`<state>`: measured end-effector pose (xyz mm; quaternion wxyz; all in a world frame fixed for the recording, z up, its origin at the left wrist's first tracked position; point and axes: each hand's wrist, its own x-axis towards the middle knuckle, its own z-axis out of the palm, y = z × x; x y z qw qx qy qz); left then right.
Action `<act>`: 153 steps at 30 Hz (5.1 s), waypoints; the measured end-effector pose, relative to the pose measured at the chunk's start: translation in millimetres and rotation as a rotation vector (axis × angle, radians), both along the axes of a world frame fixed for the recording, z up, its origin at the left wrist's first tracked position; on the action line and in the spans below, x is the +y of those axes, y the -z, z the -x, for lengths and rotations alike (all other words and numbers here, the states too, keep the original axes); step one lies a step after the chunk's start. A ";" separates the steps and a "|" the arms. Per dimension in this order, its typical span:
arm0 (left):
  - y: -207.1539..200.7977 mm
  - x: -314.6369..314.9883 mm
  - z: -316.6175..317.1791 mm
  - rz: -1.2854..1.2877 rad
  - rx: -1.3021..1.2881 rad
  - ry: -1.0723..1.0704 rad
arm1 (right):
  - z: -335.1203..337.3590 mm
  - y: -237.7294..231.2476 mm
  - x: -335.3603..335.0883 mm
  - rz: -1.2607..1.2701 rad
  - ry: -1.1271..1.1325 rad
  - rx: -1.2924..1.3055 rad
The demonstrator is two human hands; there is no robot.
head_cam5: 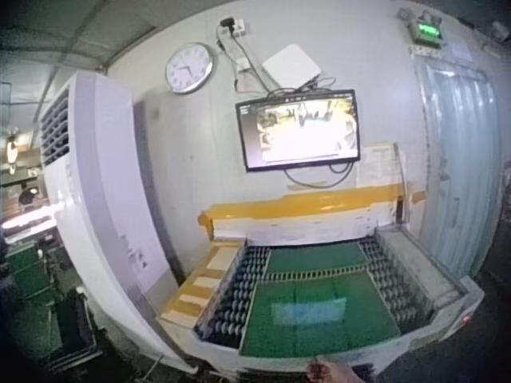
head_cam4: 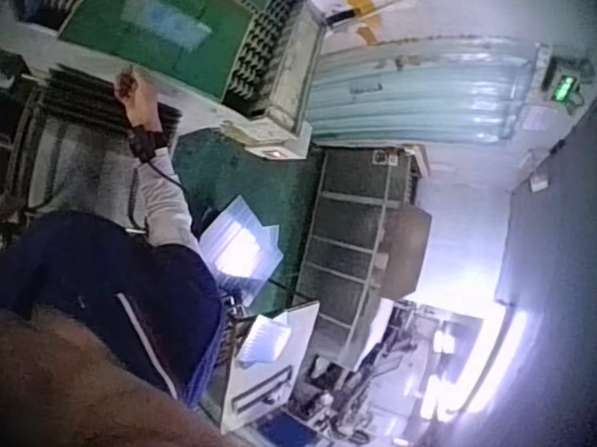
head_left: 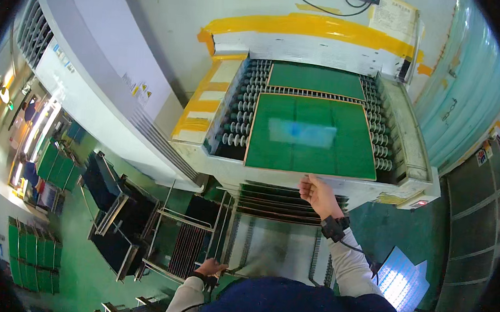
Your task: Manually loading green boards into a processing machine rack.
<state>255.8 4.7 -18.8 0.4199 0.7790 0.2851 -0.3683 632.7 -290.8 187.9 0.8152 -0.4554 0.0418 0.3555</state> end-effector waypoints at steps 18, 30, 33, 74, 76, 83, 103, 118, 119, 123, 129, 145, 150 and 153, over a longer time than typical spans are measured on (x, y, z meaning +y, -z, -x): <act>-45.6 -21.8 -13.1 -0.106 -0.110 -0.156 | 108.5 61.6 -16.6 0.921 -0.229 -1.361; -29.0 -21.0 1.6 -0.009 -0.187 -0.264 | 126.5 70.1 -15.0 1.034 -0.246 -1.508; -32.1 -23.6 2.4 -0.061 -0.221 -0.261 | 125.9 72.4 -8.0 1.039 -0.264 -1.447; -32.5 -22.8 5.2 -0.152 -0.044 -0.134 | 97.7 134.7 5.8 1.476 -0.601 -1.477; 6.4 -19.6 11.0 -0.222 -0.132 -0.102 | 101.5 132.3 9.8 1.518 -0.598 -1.462; 4.4 -20.1 13.3 -0.243 -0.210 -0.098 | 108.0 121.8 12.8 1.545 -0.545 -1.460; 6.3 -25.1 13.6 -0.237 -0.199 -0.175 | 111.8 123.4 12.1 1.582 -0.499 -1.495; 19.8 -26.2 16.6 -0.242 -0.264 -0.194 | 114.5 120.2 12.7 1.586 -0.501 -1.471; 17.8 -26.6 16.3 -0.253 -0.263 -0.178 | 115.2 119.3 12.8 1.578 -0.501 -1.454; 17.0 -27.7 20.0 -0.279 -0.301 -0.199 | 116.9 119.6 13.6 1.537 -0.488 -1.444; -33.7 -26.2 9.6 -0.234 -0.221 -0.154 | 112.2 131.6 9.6 1.580 -0.489 -1.481; 3.3 -28.1 -4.5 -0.317 -0.131 0.137 | 114.7 125.9 12.3 1.523 -0.448 -1.486; 22.7 -25.3 -4.7 -0.312 -0.103 0.424 | 113.5 126.0 9.8 1.518 -0.429 -1.514; 40.8 -24.2 -5.2 -0.259 -0.096 0.325 | 113.1 123.4 11.3 1.540 -0.424 -1.520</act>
